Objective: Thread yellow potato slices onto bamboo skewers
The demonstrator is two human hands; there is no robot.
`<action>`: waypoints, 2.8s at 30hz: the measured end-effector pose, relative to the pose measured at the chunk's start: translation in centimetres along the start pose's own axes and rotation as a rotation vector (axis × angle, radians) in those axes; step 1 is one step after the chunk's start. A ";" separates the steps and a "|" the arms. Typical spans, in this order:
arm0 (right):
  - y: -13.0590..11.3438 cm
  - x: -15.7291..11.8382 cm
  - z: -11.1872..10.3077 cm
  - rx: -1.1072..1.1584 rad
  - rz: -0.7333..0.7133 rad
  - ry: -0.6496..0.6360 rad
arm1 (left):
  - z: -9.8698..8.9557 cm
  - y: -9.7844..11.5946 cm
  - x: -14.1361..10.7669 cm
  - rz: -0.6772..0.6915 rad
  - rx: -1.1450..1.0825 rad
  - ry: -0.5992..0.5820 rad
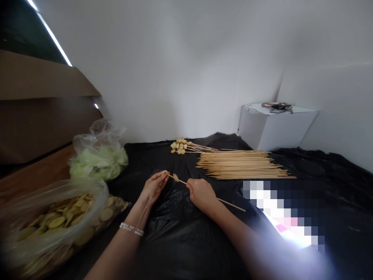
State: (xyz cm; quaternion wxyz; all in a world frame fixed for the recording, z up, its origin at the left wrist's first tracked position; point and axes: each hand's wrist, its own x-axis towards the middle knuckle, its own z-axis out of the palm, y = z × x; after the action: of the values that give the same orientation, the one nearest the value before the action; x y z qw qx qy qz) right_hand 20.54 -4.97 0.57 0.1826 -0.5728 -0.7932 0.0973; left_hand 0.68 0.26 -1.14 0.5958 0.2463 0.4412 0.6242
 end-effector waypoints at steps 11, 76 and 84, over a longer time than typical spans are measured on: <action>0.0 0.1 0.2 0.169 0.001 0.078 | 0.7 1.0 -0.4 -0.114 -0.177 0.044; 0.3 0.2 2.1 0.253 -0.039 0.094 | 1.2 -0.1 -1.0 -0.096 0.021 0.015; 0.2 0.0 1.9 0.102 -0.048 0.146 | 1.3 -0.3 -1.0 -0.098 0.033 0.018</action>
State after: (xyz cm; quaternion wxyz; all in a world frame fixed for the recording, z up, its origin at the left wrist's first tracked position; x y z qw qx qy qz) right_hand 19.91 -4.82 -1.28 0.2713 -0.5492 -0.7852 0.0910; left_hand 2.09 -0.39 -0.53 0.6175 0.2287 0.4683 0.5891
